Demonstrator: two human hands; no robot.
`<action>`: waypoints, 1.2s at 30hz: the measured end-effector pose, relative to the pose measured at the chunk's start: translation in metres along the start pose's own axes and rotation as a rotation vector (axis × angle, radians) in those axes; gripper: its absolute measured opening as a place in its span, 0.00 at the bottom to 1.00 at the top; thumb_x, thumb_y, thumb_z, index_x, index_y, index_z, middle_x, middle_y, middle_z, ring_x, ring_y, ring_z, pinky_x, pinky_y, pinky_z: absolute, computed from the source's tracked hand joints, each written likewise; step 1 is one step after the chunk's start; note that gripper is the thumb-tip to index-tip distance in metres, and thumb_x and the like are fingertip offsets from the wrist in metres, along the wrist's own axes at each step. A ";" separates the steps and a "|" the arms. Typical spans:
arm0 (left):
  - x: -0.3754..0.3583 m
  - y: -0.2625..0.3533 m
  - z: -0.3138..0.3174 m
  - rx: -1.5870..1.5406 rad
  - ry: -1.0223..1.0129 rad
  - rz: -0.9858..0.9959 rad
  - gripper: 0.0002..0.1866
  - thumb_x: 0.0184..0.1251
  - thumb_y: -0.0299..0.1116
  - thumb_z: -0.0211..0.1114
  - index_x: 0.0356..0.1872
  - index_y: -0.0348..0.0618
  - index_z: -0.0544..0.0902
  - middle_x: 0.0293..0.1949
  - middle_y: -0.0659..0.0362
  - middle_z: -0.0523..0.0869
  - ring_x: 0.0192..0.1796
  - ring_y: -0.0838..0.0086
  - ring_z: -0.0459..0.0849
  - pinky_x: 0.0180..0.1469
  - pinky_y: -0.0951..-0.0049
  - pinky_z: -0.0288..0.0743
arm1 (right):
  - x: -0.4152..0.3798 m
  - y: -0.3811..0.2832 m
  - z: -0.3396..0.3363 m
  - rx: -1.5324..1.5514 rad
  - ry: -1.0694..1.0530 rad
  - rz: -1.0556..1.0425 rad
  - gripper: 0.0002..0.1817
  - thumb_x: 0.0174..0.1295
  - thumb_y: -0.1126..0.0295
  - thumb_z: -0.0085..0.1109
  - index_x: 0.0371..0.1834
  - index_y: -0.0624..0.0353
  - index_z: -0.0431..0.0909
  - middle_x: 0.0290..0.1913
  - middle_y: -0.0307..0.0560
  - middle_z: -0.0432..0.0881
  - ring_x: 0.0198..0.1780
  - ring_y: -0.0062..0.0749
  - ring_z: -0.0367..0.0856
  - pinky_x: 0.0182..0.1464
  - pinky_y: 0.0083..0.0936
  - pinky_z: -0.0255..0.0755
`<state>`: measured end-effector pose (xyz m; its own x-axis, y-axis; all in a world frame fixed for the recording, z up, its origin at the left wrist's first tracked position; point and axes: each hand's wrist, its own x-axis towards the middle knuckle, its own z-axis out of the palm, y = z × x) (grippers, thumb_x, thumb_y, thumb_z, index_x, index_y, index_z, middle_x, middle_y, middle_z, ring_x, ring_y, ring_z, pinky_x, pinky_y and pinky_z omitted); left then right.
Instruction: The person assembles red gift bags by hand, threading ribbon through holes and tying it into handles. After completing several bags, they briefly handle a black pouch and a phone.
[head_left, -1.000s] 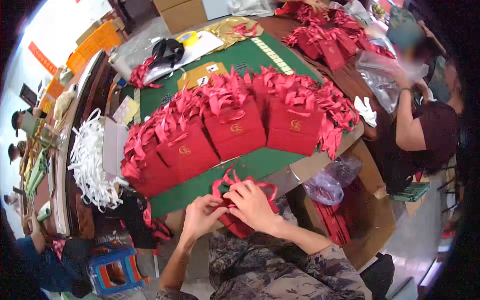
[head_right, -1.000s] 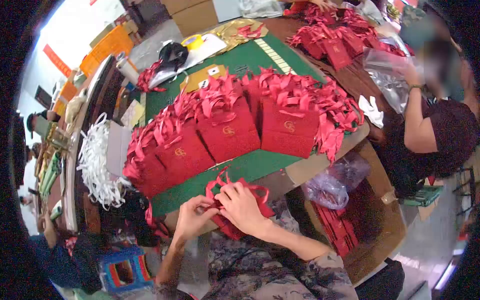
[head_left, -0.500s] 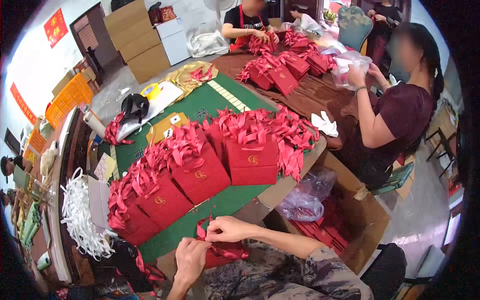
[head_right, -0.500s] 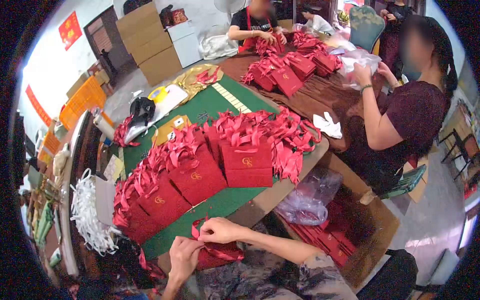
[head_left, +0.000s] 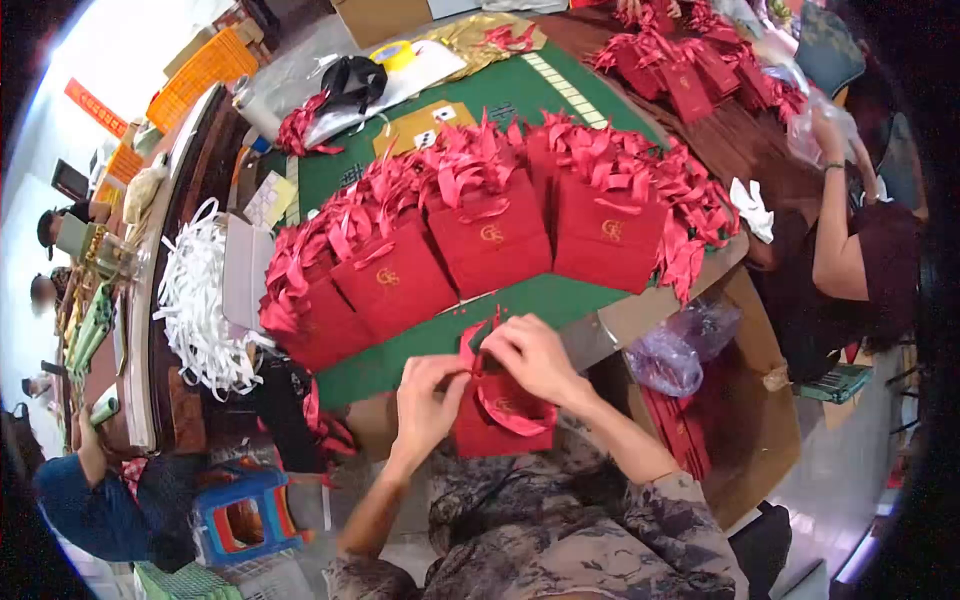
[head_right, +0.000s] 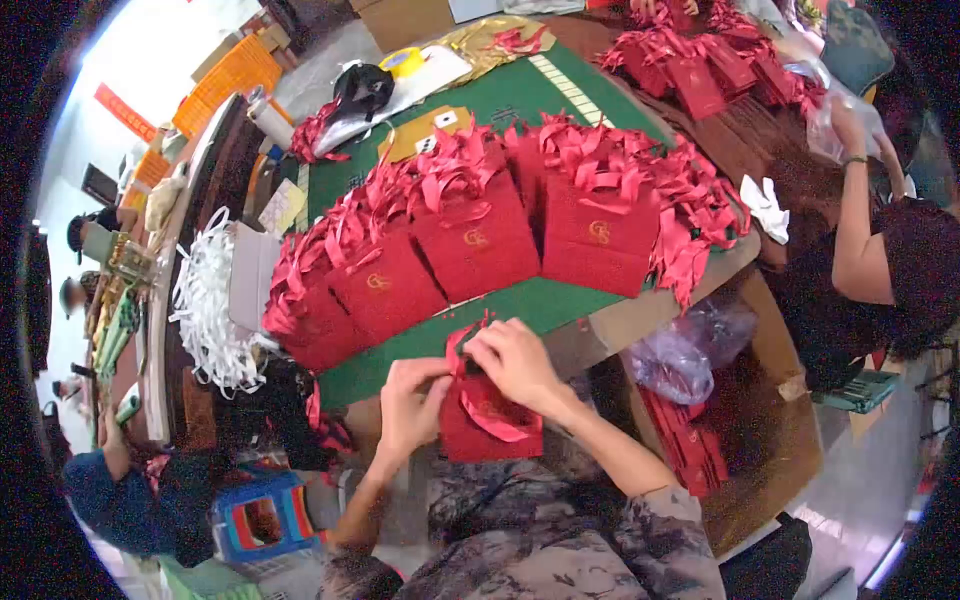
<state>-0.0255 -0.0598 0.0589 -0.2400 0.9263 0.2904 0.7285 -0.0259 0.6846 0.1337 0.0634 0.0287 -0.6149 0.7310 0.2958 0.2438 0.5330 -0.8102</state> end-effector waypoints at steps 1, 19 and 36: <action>0.003 -0.001 0.000 0.041 0.075 0.000 0.09 0.56 0.26 0.73 0.39 0.44 0.88 0.40 0.57 0.89 0.45 0.60 0.84 0.49 0.64 0.76 | 0.001 0.003 -0.005 -0.002 0.035 -0.011 0.09 0.65 0.65 0.61 0.34 0.58 0.84 0.33 0.47 0.82 0.40 0.46 0.77 0.44 0.39 0.71; -0.069 0.015 -0.016 -0.018 0.085 -0.142 0.11 0.55 0.22 0.76 0.39 0.40 0.86 0.34 0.58 0.85 0.33 0.73 0.81 0.36 0.74 0.75 | -0.116 -0.028 -0.054 0.110 0.097 0.384 0.06 0.59 0.74 0.70 0.38 0.61 0.84 0.33 0.40 0.78 0.32 0.25 0.74 0.33 0.21 0.67; -0.047 0.042 0.042 0.054 -0.036 -0.100 0.07 0.55 0.28 0.75 0.36 0.45 0.91 0.31 0.59 0.84 0.36 0.64 0.78 0.41 0.65 0.72 | -0.113 -0.016 -0.023 0.120 0.134 0.377 0.08 0.59 0.70 0.71 0.40 0.59 0.86 0.38 0.45 0.85 0.38 0.35 0.83 0.39 0.28 0.75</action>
<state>0.0436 -0.0882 0.0464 -0.2909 0.9362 0.1972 0.7356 0.0871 0.6718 0.2170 -0.0180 0.0201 -0.3945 0.9186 0.0234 0.3396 0.1695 -0.9252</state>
